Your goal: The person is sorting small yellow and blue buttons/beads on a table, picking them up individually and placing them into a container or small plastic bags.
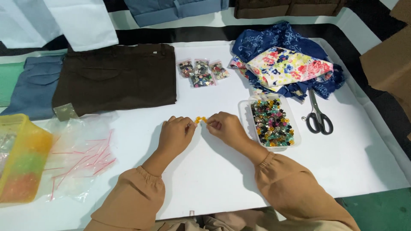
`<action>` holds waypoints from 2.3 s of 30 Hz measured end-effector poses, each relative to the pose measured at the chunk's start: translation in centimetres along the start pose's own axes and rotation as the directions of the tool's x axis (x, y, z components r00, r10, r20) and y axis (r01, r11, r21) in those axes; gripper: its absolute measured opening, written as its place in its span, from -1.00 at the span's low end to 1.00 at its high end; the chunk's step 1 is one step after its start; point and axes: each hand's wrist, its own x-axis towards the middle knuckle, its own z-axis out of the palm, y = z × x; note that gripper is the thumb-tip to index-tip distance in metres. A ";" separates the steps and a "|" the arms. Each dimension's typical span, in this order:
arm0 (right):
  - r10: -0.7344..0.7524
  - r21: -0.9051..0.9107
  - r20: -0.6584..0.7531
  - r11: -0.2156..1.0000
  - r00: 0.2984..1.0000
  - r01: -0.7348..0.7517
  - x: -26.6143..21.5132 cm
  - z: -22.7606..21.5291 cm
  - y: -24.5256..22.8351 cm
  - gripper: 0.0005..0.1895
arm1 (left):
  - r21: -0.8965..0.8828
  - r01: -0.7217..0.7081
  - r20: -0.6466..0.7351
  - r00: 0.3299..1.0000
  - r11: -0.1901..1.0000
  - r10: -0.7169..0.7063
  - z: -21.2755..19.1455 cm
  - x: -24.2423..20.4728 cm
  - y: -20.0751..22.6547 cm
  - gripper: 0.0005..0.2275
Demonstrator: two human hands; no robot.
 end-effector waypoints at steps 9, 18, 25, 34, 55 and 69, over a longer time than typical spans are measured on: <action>-0.019 -0.128 -0.054 0.992 0.998 0.012 -0.5 1.9 0.5 -0.81 | -0.014 -0.017 0.072 0.997 1.000 0.018 0.6 0.5 0.7 -0.84; -0.051 -0.136 -0.048 0.990 0.998 0.044 -1.1 0.9 -1.3 -0.77 | -0.018 -0.047 -0.002 0.999 0.999 0.046 -0.5 0.2 1.8 -0.85; -0.049 -0.143 -0.063 0.989 0.997 0.040 -1.6 -3.8 -3.5 -0.80 | 0.083 -0.218 -0.336 0.912 0.972 0.233 -0.2 0.1 4.3 -0.77; 0.093 -0.193 -0.069 0.975 0.993 -0.105 -4.8 -13.9 -2.2 -0.79 | -0.163 -0.540 -0.418 0.796 0.826 0.437 2.8 0.7 11.1 -0.88; 0.262 -0.435 -0.119 0.853 0.958 -0.288 -8.5 -11.0 1.4 -0.81 | -0.036 -0.363 0.180 0.914 0.931 0.364 5.9 7.3 17.2 -0.93; 0.271 -0.329 -0.219 0.884 0.938 -0.332 -8.7 -12.0 1.8 -0.80 | 0.033 -0.344 0.234 0.916 0.938 0.327 8.0 7.3 17.3 -0.94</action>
